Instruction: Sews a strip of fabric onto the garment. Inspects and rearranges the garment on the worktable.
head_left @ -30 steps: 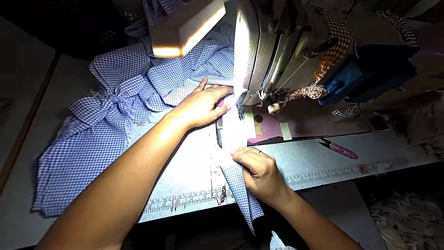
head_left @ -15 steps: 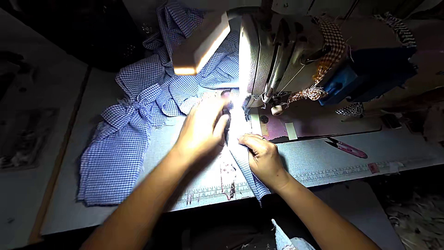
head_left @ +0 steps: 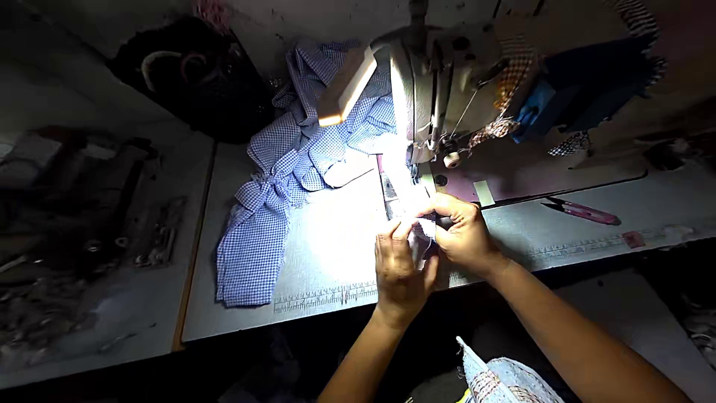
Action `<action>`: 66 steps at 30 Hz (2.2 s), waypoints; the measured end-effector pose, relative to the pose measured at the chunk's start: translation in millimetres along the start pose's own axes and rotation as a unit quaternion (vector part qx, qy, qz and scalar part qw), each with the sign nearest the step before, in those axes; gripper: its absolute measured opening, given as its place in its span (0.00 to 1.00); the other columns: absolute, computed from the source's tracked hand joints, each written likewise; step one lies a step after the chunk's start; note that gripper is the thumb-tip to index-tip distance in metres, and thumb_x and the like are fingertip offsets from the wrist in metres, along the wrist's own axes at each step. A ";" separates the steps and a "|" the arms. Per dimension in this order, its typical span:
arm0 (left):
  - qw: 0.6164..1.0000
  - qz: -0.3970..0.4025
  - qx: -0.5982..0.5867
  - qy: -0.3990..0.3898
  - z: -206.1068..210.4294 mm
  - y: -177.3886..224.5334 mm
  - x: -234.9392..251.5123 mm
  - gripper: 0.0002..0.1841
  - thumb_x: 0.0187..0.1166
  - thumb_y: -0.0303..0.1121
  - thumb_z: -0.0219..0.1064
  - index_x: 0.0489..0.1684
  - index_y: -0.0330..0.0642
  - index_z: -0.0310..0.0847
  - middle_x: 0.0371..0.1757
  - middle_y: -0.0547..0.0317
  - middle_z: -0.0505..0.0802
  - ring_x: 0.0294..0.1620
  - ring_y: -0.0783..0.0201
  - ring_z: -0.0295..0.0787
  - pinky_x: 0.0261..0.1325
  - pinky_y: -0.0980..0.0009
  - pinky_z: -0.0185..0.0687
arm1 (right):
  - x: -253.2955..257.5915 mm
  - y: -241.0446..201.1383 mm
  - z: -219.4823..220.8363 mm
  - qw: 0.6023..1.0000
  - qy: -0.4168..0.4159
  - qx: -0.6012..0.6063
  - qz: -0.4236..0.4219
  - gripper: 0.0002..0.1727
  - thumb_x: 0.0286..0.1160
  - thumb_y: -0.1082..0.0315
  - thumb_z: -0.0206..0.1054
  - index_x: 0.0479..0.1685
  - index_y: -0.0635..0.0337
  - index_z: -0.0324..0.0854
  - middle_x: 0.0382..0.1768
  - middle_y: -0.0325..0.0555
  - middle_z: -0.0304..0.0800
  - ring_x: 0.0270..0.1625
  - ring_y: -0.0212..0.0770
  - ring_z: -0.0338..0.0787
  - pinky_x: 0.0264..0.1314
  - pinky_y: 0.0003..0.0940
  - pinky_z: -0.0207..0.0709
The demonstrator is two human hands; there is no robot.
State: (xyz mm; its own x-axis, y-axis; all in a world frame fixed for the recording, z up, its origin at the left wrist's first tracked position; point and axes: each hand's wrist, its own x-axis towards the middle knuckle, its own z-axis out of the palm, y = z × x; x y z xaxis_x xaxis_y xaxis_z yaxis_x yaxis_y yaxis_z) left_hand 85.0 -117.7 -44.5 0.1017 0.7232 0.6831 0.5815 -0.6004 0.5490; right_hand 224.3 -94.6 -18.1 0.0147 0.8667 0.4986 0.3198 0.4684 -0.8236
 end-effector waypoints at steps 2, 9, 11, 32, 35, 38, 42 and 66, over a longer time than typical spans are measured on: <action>0.998 0.035 -0.033 -0.027 -8.6 -2.0 9.0 0.39 0.57 0.45 0.84 0.70 0.42 0.74 0.67 0.44 0.83 0.70 0.53 0.80 0.75 0.60 0.74 | -2.1 -6.3 -7.4 1.000 0.001 0.031 -0.007 0.08 0.61 0.79 0.73 0.37 0.61 0.92 0.41 0.39 0.93 0.49 0.28 0.90 0.57 0.27 0.86; 0.988 0.102 -0.118 -0.013 -14.1 -13.8 26.2 0.17 0.71 0.35 0.77 0.55 0.41 0.85 0.52 0.54 0.94 0.58 0.66 0.90 0.64 0.70 0.83 | -5.9 -25.0 -28.0 0.996 -0.019 0.023 -0.079 0.05 0.66 0.75 0.72 0.36 0.64 0.92 0.37 0.41 0.92 0.46 0.29 0.90 0.53 0.25 0.86; 0.984 0.074 -0.161 -0.026 -17.3 -12.2 34.6 0.10 0.70 0.30 0.77 0.44 0.34 0.90 0.43 0.53 0.97 0.51 0.69 0.94 0.61 0.72 0.88 | -6.4 -27.0 -30.2 0.998 -0.022 0.028 -0.055 0.03 0.67 0.73 0.74 0.35 0.63 0.91 0.38 0.40 0.92 0.45 0.27 0.91 0.53 0.24 0.87; 0.976 0.096 -0.185 -0.066 -33.8 -4.7 56.3 0.08 0.78 0.37 0.72 0.33 0.44 0.92 0.36 0.65 0.95 0.45 0.76 0.88 0.58 0.75 0.81 | -6.5 -36.4 -45.0 0.994 0.026 -0.001 -0.106 0.06 0.71 0.68 0.75 0.36 0.62 0.92 0.40 0.39 0.94 0.53 0.29 0.90 0.64 0.29 0.83; 0.979 0.099 -0.166 -0.071 -35.5 -6.4 54.1 0.08 0.79 0.38 0.72 0.34 0.46 0.92 0.35 0.66 0.94 0.44 0.77 0.87 0.62 0.72 0.77 | -11.3 -37.9 -44.2 0.993 0.041 -0.017 -0.114 0.06 0.70 0.68 0.75 0.39 0.60 0.93 0.40 0.37 0.95 0.51 0.28 0.89 0.63 0.28 0.82; 0.979 0.112 -0.148 -0.083 -36.5 -8.3 51.8 0.09 0.82 0.39 0.70 0.35 0.47 0.91 0.36 0.65 0.95 0.45 0.74 0.88 0.72 0.64 0.71 | -12.4 -37.1 -44.8 0.993 0.037 -0.016 -0.113 0.05 0.71 0.67 0.75 0.38 0.59 0.94 0.38 0.36 0.94 0.49 0.27 0.89 0.61 0.28 0.80; 0.975 0.130 -0.145 -0.108 -40.5 -8.0 48.8 0.10 0.84 0.39 0.67 0.36 0.48 0.91 0.38 0.65 0.96 0.49 0.73 0.89 0.74 0.62 0.70 | -19.3 -44.0 -46.5 0.994 0.006 -0.020 -0.110 0.07 0.76 0.66 0.72 0.41 0.58 0.94 0.42 0.40 0.95 0.54 0.31 0.89 0.63 0.29 0.80; 0.923 0.144 0.003 -0.357 -8.1 -88.1 82.7 0.23 0.85 0.47 0.57 0.65 0.41 0.87 0.73 0.52 0.88 0.78 0.55 0.80 0.82 0.55 0.68 | -105.6 -10.1 1.8 0.963 -0.073 -0.206 -0.154 0.11 0.86 0.69 0.58 0.51 0.56 0.87 0.52 0.46 0.96 0.67 0.40 0.91 0.83 0.40 0.71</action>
State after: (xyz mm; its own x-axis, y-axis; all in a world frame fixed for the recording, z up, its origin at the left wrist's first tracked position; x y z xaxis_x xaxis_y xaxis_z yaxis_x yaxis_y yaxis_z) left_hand 35.6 -7.7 -32.4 0.7577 0.5759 0.3069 0.4522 -0.8024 0.3895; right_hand 217.8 -190.6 -62.8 -0.2655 0.7263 0.6341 0.6375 0.6256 -0.4497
